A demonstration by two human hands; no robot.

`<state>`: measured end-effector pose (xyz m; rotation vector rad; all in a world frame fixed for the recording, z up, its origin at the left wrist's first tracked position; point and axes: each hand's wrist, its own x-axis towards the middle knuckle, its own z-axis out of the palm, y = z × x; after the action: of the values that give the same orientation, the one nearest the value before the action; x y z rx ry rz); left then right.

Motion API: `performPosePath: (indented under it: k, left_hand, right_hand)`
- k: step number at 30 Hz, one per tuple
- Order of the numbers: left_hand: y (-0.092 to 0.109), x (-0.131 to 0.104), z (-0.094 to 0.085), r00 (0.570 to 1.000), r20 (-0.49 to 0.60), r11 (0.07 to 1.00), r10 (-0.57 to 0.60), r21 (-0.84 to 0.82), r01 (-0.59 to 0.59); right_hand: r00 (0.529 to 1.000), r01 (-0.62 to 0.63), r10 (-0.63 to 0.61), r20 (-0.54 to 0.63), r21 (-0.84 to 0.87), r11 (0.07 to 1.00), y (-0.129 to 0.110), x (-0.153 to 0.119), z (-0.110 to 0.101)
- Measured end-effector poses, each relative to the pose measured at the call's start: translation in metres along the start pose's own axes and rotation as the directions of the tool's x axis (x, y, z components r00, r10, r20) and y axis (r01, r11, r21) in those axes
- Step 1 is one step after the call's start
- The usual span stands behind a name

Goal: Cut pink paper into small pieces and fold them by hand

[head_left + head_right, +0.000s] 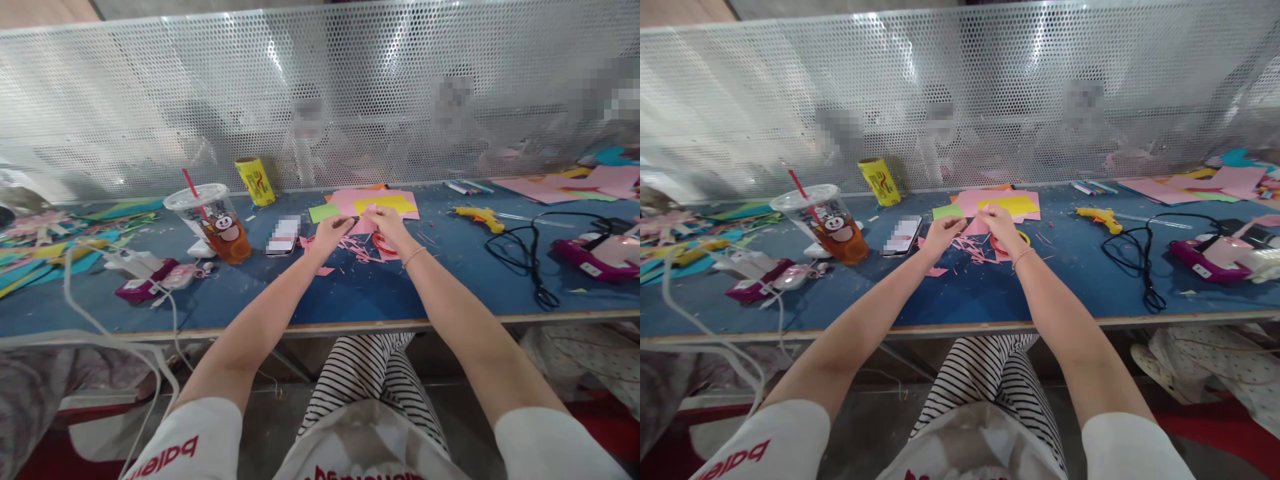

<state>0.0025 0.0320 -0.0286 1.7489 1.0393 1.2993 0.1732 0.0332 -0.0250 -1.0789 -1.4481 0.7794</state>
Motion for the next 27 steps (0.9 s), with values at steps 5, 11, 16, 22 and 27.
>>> performPosePath:
  k: [5,11,16,22,27]
  left_hand:
    - [0.008,-0.001,-0.003,0.995,0.088,0.997,0.056,0.043,-0.06]
    - [0.015,-0.001,-0.003,0.986,0.135,0.986,0.1,0.12,-0.116]
    - [0.011,-0.002,-0.004,0.996,0.064,0.988,0.057,0.138,-0.065]
    - [0.014,-0.001,0.0,0.976,-0.092,0.972,-0.198,-0.143,0.184]
    - [0.014,-0.002,0.002,0.945,-0.099,0.915,-0.312,-0.299,0.271]
  right_hand:
    - [0.993,0.113,-0.113,-0.014,-0.055,0.992,-0.009,-0.01,0.017]
    - [0.987,0.019,0.017,-0.161,0.218,0.976,-0.006,-0.002,0.01]
    - [0.996,-0.044,0.018,-0.088,-0.302,0.952,0.0,0.004,-0.015]
    - [0.958,0.014,0.265,0.111,-0.94,0.342,0.011,-0.005,-0.023]
    - [0.955,-0.1,0.295,0.026,-0.91,0.402,0.008,-0.011,-0.019]
